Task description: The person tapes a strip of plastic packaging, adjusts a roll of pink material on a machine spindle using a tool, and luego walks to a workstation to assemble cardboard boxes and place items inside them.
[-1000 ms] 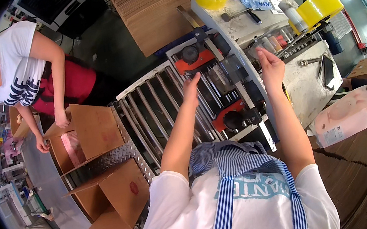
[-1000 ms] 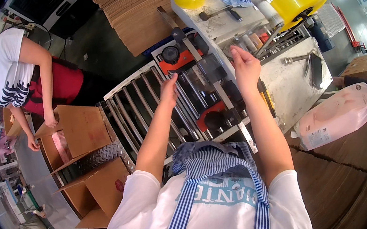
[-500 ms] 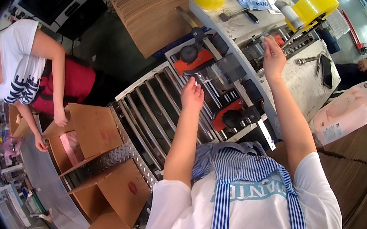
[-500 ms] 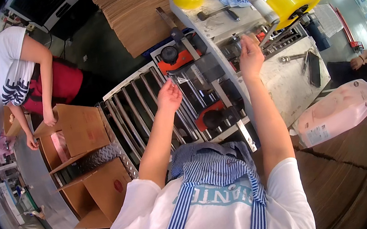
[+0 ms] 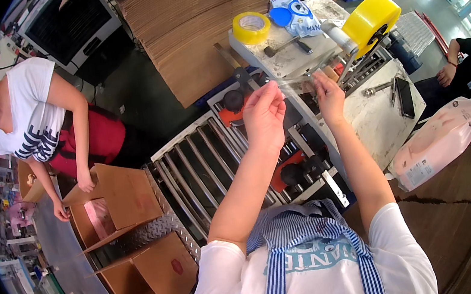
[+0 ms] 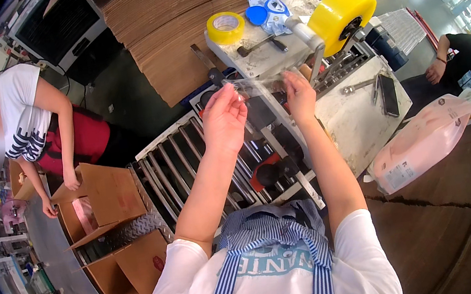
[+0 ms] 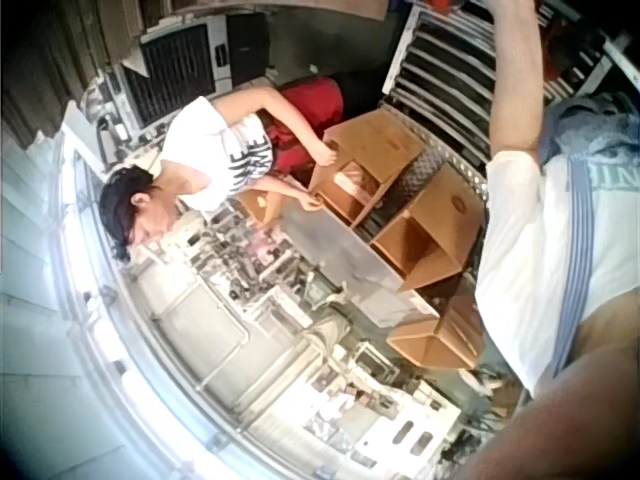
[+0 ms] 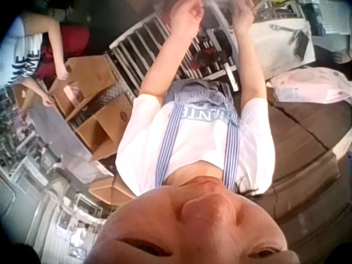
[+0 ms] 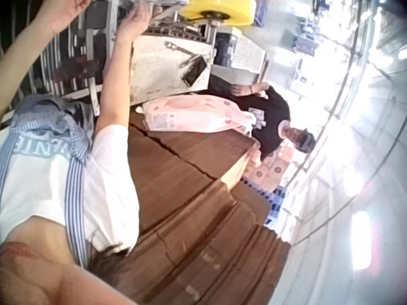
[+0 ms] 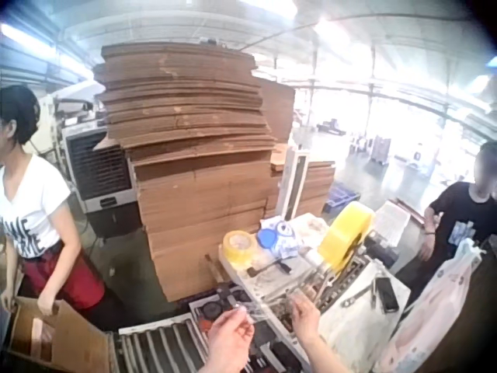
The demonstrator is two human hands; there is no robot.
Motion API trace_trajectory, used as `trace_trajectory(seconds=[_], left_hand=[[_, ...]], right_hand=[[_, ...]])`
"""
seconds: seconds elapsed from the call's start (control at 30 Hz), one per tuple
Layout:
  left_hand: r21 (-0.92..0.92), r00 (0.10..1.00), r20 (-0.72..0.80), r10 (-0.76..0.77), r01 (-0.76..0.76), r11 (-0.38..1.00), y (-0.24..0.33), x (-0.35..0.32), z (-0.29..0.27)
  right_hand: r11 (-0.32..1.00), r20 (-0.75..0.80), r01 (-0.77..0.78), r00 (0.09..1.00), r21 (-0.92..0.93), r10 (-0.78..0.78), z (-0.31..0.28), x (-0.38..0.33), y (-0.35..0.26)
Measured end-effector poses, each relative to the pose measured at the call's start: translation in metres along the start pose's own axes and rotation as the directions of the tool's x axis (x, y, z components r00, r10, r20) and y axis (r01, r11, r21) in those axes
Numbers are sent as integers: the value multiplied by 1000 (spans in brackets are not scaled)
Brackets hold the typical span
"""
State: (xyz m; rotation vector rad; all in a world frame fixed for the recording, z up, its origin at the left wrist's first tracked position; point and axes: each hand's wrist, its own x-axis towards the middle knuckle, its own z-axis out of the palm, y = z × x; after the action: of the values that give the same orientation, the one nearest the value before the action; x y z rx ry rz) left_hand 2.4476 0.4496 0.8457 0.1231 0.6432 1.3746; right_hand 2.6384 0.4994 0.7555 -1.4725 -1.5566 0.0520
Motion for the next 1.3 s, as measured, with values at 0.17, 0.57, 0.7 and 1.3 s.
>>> trace_trajectory(seconds=[0.17, 0.57, 0.7, 1.3], left_hand=[[56, 993, 112, 36, -42, 998, -7, 14, 33], [285, 976, 219, -19, -45, 957, -38, 43, 107], [320, 982, 188, 9, -70, 945, -41, 47, 119], [558, 917, 315, -245, 30, 829, -7, 47, 145]], right_hand=[[962, 181, -248, 957, 114, 225, -10, 10, -5], [731, 755, -572, 645, 372, 121, -48, 23, 27], [652, 728, -555, 685, 517, 6, -54, 26, 34], [994, 591, -52, 807, 95, -14, -49, 27, -6]])
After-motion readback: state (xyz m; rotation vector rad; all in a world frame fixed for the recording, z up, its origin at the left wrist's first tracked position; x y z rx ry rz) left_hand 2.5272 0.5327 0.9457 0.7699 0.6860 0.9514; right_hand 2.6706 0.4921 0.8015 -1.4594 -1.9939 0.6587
